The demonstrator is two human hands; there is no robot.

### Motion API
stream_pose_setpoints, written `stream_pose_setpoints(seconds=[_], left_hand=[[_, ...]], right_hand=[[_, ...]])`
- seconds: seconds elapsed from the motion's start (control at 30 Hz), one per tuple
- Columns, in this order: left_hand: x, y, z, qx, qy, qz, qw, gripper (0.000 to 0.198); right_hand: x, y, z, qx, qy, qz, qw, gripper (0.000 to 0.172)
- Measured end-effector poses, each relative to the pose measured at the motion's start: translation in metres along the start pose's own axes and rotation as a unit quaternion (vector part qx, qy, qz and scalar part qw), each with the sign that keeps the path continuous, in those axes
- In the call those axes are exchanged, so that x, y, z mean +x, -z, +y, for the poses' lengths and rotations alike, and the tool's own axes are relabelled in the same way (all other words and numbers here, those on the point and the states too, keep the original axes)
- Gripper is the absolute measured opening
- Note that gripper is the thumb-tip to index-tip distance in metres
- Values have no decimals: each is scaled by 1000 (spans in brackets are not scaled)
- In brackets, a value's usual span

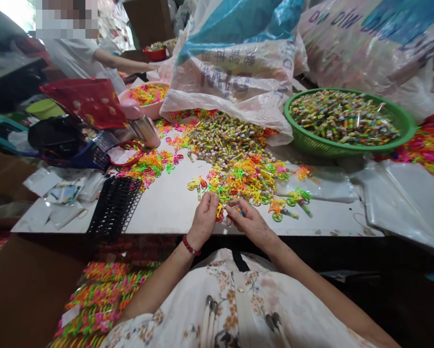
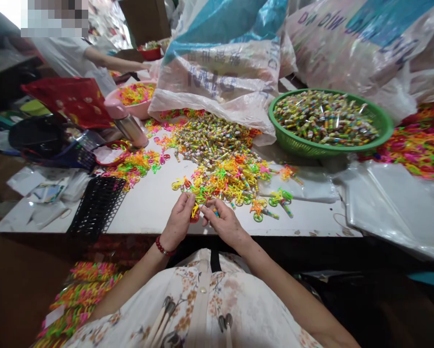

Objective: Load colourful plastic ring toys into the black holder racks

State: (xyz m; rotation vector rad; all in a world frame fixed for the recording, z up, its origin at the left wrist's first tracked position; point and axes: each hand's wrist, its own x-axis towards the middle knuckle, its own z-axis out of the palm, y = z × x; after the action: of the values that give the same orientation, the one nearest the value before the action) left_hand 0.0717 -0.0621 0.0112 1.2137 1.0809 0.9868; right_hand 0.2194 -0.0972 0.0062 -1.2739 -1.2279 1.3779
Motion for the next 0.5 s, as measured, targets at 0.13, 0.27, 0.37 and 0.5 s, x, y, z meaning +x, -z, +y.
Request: stream_pose_setpoints(seconds=[0.13,0.27,0.37,0.5], left_hand=[[0,1,-5,22,0,-5,1000,36],[1,2,-6,28,6,-10,1000,36],[1,1,-4,26,19,-13,999,36],[1,1,-2,50,19,-13,998,35]], right_hand=[[1,1,3,35,-17,-21,999,35],[2,5,5,17,-9,-15,1000,37],[4,8,6,-25,13,-2,1000,35],[4,9,1,-61,45,1,997,34]])
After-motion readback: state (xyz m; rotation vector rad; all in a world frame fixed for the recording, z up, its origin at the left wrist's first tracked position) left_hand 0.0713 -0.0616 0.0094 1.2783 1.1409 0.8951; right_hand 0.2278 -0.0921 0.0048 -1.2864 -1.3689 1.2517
